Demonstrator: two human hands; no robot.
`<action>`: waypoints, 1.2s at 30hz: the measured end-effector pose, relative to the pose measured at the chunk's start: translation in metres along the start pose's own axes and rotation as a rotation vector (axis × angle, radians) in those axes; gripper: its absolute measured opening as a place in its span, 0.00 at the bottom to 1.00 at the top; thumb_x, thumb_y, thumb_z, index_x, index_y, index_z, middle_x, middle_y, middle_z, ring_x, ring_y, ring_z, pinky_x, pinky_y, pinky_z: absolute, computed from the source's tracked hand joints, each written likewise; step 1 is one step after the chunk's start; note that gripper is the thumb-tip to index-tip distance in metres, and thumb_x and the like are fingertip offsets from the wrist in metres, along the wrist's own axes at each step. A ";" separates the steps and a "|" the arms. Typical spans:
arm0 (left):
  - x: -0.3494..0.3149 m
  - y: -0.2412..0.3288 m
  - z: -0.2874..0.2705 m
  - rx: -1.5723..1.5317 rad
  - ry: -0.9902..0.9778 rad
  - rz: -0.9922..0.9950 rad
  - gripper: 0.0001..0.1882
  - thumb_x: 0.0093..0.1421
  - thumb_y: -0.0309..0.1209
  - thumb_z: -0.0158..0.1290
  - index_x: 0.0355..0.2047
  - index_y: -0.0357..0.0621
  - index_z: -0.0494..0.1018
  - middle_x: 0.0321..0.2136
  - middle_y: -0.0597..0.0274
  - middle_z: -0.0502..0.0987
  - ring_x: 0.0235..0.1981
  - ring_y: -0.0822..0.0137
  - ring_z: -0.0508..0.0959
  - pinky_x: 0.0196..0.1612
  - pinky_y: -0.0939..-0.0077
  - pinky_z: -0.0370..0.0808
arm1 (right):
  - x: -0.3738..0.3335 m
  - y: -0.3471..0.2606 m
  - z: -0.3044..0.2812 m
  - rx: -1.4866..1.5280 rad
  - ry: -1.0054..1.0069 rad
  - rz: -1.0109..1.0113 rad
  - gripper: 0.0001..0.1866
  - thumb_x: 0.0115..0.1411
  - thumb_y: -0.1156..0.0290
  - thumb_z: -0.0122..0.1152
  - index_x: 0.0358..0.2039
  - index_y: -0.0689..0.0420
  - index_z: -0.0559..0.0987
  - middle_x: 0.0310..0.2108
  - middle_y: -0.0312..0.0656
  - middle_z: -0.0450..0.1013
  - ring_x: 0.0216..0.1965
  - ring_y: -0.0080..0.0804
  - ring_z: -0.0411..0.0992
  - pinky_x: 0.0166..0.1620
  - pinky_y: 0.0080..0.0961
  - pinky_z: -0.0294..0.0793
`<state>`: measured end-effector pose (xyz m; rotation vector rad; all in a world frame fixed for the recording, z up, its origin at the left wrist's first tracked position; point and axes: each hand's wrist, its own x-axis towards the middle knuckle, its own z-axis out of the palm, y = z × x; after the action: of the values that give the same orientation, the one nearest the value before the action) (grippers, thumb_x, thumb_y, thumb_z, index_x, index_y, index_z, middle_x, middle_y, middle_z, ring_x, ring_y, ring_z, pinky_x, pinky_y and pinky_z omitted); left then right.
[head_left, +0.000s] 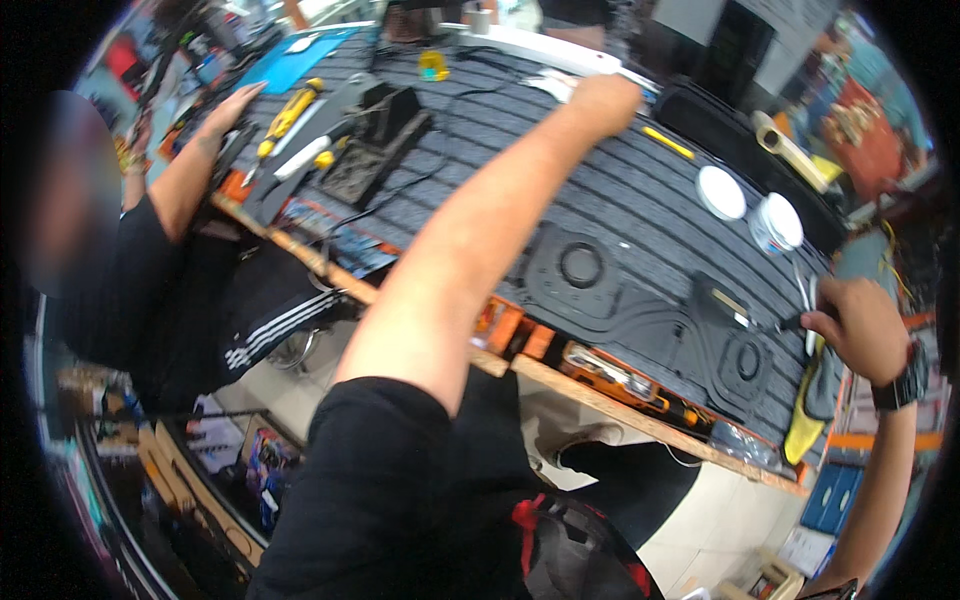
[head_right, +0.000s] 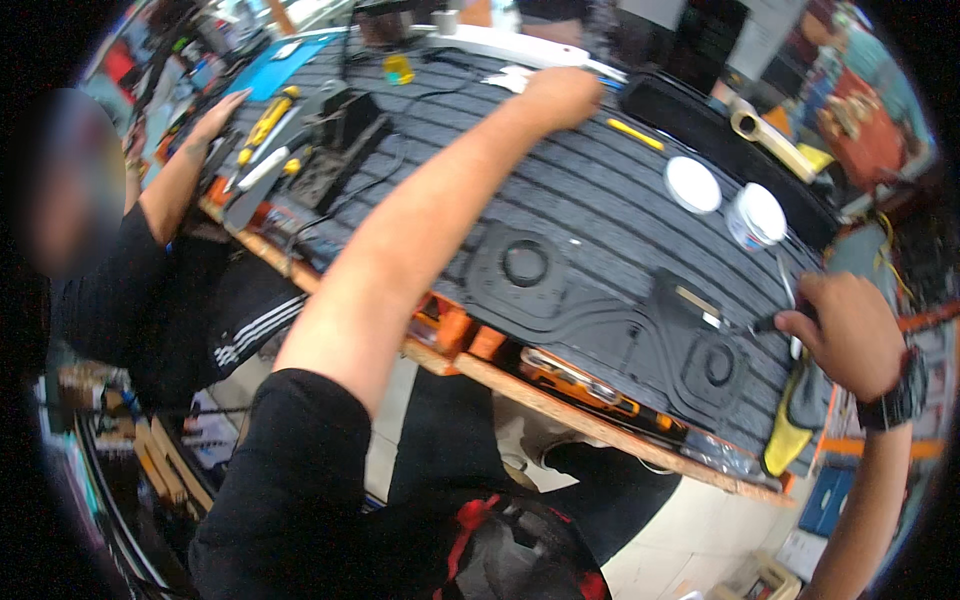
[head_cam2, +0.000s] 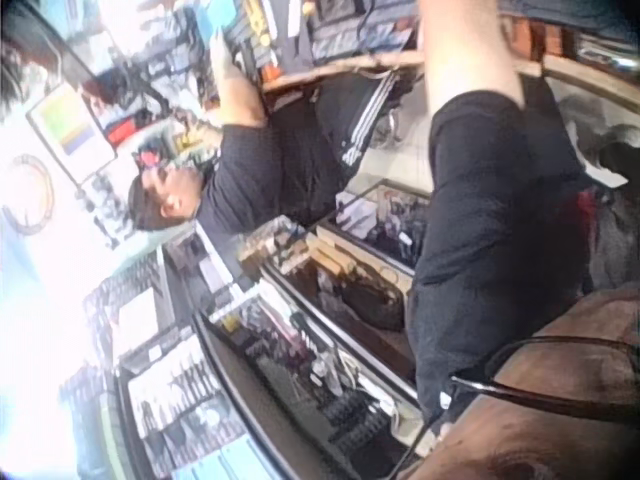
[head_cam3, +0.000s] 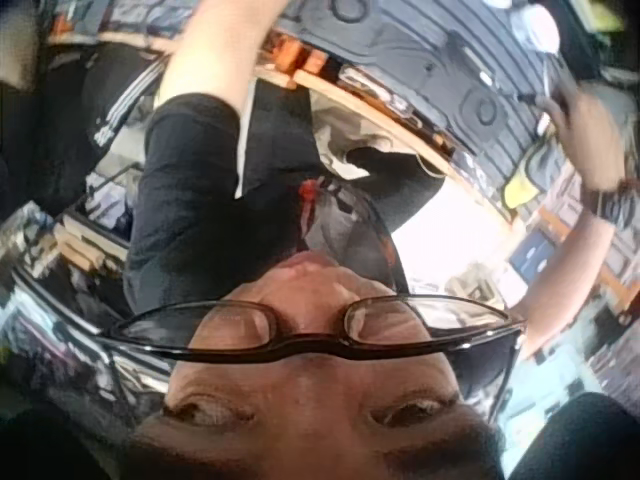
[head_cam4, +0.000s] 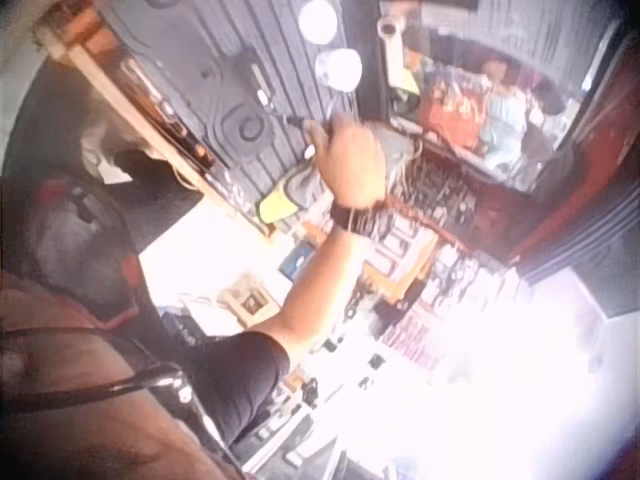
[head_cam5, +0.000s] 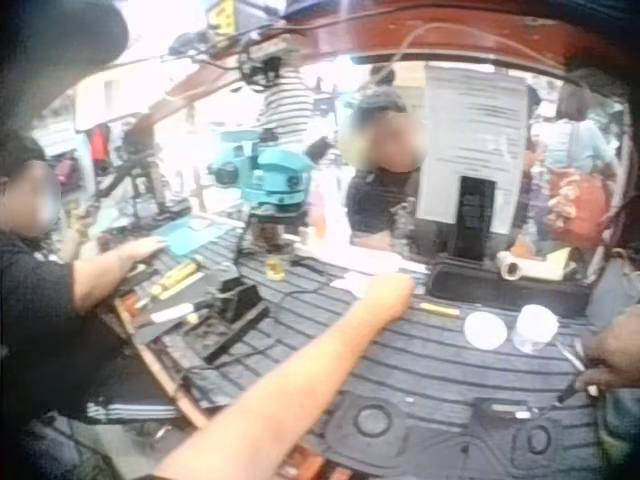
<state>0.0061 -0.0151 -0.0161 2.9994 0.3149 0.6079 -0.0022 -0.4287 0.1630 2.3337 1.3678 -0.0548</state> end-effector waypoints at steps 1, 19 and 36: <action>0.000 0.004 -0.002 0.009 0.008 0.018 0.10 0.59 0.32 0.55 0.35 0.43 0.85 0.36 0.46 0.85 0.41 0.46 0.85 0.46 0.50 0.82 | 0.001 0.007 0.007 -0.111 -0.096 0.044 0.16 0.58 0.59 0.70 0.38 0.57 0.79 0.31 0.51 0.77 0.38 0.55 0.75 0.42 0.47 0.71; 0.001 0.027 0.005 -0.089 0.082 -0.087 0.09 0.55 0.32 0.63 0.35 0.43 0.85 0.36 0.50 0.86 0.41 0.51 0.86 0.45 0.56 0.83 | -0.012 -0.010 -0.005 0.232 0.048 -0.011 0.19 0.49 0.74 0.75 0.38 0.58 0.74 0.31 0.54 0.75 0.36 0.59 0.75 0.39 0.49 0.70; -0.068 0.041 -0.061 -1.041 0.175 0.024 0.09 0.49 0.28 0.68 0.32 0.40 0.84 0.28 0.60 0.84 0.30 0.71 0.83 0.40 0.75 0.80 | -0.013 -0.006 0.005 0.323 0.106 -0.009 0.14 0.48 0.75 0.73 0.34 0.62 0.78 0.30 0.50 0.77 0.33 0.51 0.74 0.37 0.40 0.71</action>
<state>-0.0716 -0.0678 0.0180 1.9589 -0.0434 0.7330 -0.0137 -0.4390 0.1595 2.6272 1.5173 -0.1682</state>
